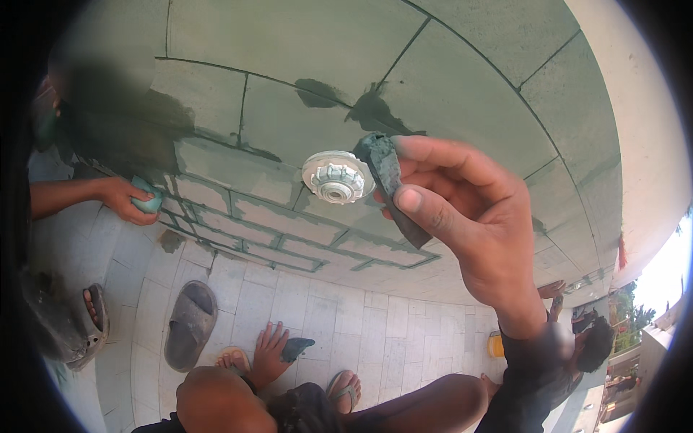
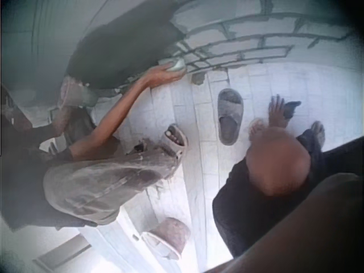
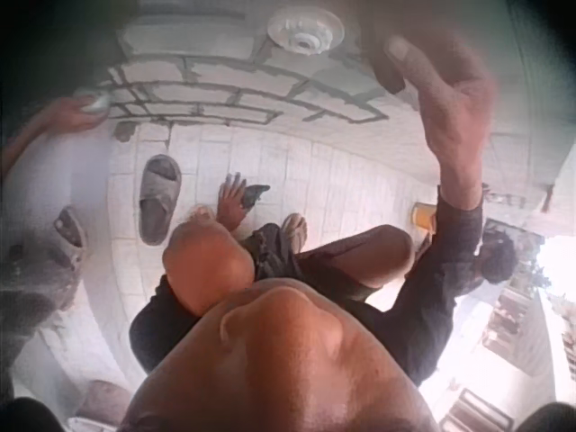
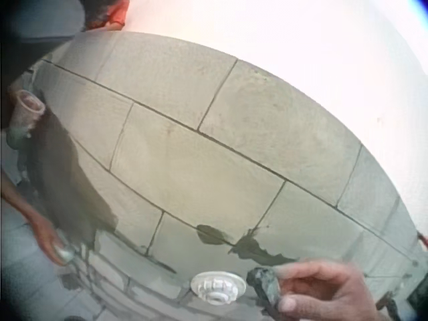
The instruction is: The person applies green grout into the joints of stone wall tiles using a small tool and a cloth. They press the grout into the seams and wipe away excess material from the tile surfaces.
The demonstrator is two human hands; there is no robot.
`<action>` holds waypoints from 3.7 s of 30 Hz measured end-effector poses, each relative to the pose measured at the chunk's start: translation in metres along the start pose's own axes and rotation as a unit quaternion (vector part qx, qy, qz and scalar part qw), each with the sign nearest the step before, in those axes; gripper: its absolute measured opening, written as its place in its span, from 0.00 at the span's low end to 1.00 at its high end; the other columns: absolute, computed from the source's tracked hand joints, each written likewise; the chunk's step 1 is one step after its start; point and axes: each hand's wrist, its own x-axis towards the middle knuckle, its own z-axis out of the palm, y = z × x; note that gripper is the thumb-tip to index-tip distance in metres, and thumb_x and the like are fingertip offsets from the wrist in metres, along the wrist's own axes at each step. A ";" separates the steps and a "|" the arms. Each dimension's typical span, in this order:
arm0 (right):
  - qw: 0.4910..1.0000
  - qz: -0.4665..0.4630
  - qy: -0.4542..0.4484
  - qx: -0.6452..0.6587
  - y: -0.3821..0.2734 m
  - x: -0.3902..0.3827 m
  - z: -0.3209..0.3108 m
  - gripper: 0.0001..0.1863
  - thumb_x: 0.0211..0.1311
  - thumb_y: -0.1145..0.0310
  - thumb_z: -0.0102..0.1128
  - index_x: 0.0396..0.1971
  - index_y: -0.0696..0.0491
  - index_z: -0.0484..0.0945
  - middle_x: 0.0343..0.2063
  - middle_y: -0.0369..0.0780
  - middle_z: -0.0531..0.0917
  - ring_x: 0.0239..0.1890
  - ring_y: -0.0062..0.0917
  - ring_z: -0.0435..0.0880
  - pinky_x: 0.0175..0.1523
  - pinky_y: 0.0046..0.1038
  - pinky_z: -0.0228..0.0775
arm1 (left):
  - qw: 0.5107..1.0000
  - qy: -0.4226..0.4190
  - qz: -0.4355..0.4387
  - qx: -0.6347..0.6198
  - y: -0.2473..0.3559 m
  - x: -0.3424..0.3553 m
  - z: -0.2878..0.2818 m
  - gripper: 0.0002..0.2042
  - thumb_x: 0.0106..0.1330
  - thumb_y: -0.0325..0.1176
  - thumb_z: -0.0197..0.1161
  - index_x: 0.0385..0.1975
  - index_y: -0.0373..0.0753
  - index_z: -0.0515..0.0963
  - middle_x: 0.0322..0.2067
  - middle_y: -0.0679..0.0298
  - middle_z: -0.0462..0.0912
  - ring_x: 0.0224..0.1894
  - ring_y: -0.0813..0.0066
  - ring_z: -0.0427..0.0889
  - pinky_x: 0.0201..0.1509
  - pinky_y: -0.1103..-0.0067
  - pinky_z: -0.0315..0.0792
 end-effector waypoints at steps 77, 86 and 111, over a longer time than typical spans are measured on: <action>0.624 -0.407 -0.089 -0.662 -0.014 0.061 0.044 0.23 0.52 0.83 0.75 0.51 0.59 0.83 0.37 0.42 0.78 0.32 0.27 0.82 0.31 0.30 0.79 | 0.994 0.000 -0.015 -0.104 -0.010 0.001 -0.014 0.40 0.48 0.30 0.75 0.67 0.33 0.73 0.79 0.46 0.55 0.81 0.38 0.47 0.79 0.44 0.49; 0.635 -0.323 -0.120 -0.692 -0.015 0.041 0.033 0.26 0.45 0.83 0.72 0.49 0.69 0.80 0.37 0.45 0.72 0.35 0.33 0.80 0.29 0.32 0.76 | 0.995 -0.010 -0.016 -0.096 -0.013 0.002 -0.008 0.39 0.49 0.31 0.75 0.67 0.34 0.72 0.79 0.47 0.55 0.81 0.39 0.47 0.80 0.43 0.49; 0.634 -0.461 -0.072 -0.617 -0.015 0.094 0.078 0.24 0.49 0.82 0.77 0.50 0.59 0.83 0.38 0.43 0.77 0.34 0.29 0.82 0.32 0.32 0.78 | 0.995 -0.006 -0.002 -0.102 -0.020 0.003 0.002 0.36 0.51 0.37 0.76 0.65 0.38 0.77 0.78 0.47 0.58 0.81 0.39 0.49 0.79 0.43 0.50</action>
